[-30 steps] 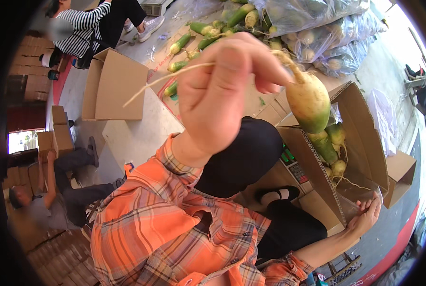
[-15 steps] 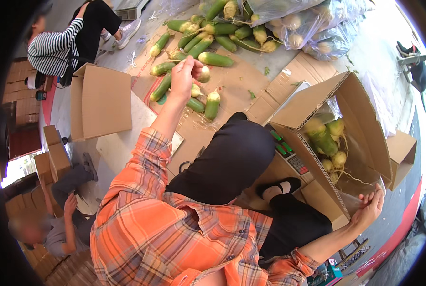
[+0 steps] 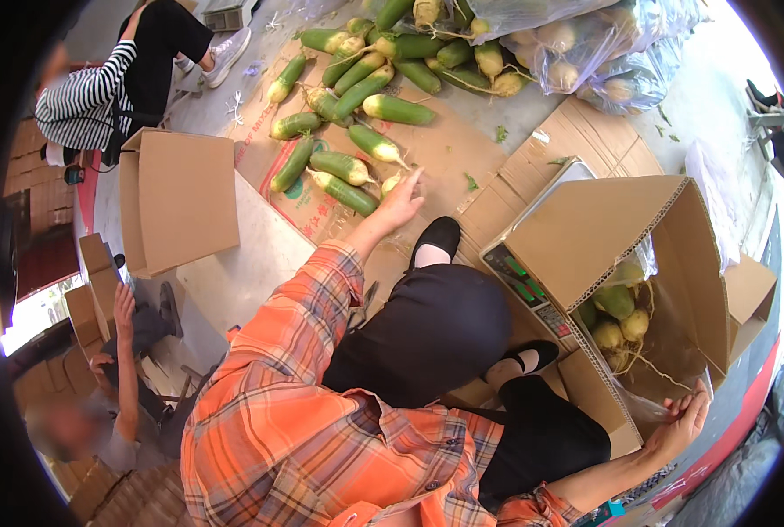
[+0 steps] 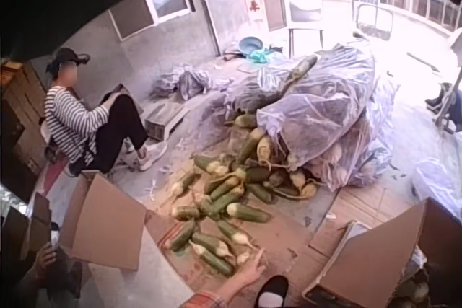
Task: Packing radishes into cardboard boxes and weighing them.
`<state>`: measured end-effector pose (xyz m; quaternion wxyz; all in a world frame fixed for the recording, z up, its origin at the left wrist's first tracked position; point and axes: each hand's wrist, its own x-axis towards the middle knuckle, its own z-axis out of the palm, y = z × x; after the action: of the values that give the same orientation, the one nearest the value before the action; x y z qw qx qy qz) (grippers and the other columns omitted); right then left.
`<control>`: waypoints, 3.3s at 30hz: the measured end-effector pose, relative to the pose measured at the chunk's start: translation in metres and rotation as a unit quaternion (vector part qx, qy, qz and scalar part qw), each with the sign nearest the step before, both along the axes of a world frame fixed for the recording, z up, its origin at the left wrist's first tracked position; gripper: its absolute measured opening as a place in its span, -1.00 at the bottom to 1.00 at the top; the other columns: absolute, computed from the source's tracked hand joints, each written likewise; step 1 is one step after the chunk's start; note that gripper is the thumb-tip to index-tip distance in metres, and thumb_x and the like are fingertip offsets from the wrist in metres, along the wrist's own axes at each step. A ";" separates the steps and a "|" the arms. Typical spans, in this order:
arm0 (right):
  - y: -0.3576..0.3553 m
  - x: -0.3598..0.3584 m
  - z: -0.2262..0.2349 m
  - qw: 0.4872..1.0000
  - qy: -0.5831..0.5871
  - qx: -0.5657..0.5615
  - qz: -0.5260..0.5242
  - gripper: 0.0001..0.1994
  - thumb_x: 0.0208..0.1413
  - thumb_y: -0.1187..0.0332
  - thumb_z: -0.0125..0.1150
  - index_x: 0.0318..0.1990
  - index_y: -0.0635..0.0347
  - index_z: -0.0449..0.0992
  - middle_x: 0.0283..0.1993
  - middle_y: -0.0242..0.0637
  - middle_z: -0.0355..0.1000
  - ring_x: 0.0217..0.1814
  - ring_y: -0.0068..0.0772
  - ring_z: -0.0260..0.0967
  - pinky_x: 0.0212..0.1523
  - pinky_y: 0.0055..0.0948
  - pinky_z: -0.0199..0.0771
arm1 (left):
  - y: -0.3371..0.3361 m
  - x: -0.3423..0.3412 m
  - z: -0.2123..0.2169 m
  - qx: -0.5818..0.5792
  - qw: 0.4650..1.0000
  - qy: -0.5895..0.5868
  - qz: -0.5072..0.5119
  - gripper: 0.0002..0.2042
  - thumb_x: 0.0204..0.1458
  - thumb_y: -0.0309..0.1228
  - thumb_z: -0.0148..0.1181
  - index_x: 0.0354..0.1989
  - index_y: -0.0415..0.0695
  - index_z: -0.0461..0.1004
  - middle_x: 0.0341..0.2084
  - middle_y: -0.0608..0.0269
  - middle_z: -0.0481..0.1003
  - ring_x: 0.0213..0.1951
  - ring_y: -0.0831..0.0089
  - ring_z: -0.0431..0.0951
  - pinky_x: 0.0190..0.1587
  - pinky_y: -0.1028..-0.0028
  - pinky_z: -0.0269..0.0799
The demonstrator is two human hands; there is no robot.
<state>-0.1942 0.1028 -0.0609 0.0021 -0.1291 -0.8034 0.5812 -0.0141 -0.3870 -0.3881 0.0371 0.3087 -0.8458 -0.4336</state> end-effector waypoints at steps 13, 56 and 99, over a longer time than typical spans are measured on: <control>-0.006 0.001 0.002 1.000 -0.007 0.018 -0.002 -0.72 0.20 0.27 -0.03 -0.06 0.27 0.41 -0.56 -0.53 0.08 -0.57 -0.74 -0.02 -0.51 -0.69 0.23 | -0.074 0.029 -0.007 -0.286 0.874 -0.338 -0.199 -0.80 0.01 -0.41 -0.10 -0.35 -0.07 0.50 -0.36 0.24 0.49 -0.29 0.27 0.53 -0.29 0.28 0.45; -0.012 0.029 0.019 0.938 0.074 -0.337 -0.007 -0.77 0.22 0.31 -0.07 -0.14 0.27 0.42 -0.42 -0.42 0.33 -0.66 -0.80 -0.02 -0.67 -0.77 -0.04 | 0.273 -0.191 0.395 0.438 0.819 0.128 -0.349 -0.74 0.17 -0.28 -0.08 -0.49 -0.17 0.35 -0.72 0.46 0.20 -0.69 0.68 0.16 -0.59 0.65 0.10; -0.012 0.021 0.010 0.991 0.038 -0.100 0.077 -0.82 0.04 0.31 0.20 -0.41 0.27 0.50 -0.57 -0.48 0.33 -0.61 -0.74 0.24 -0.54 -0.71 0.29 | 0.178 -0.159 0.389 -0.039 0.940 0.234 -0.243 -0.86 -0.02 -0.47 0.11 -0.34 -0.31 0.48 -0.58 0.30 0.47 -0.52 0.61 0.41 -0.44 0.59 0.33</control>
<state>-0.1737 0.0910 -0.0512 -0.0248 -0.0440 -0.7479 0.6619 -0.1733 -0.2091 0.0009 0.1394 -0.0185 -0.8786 -0.4564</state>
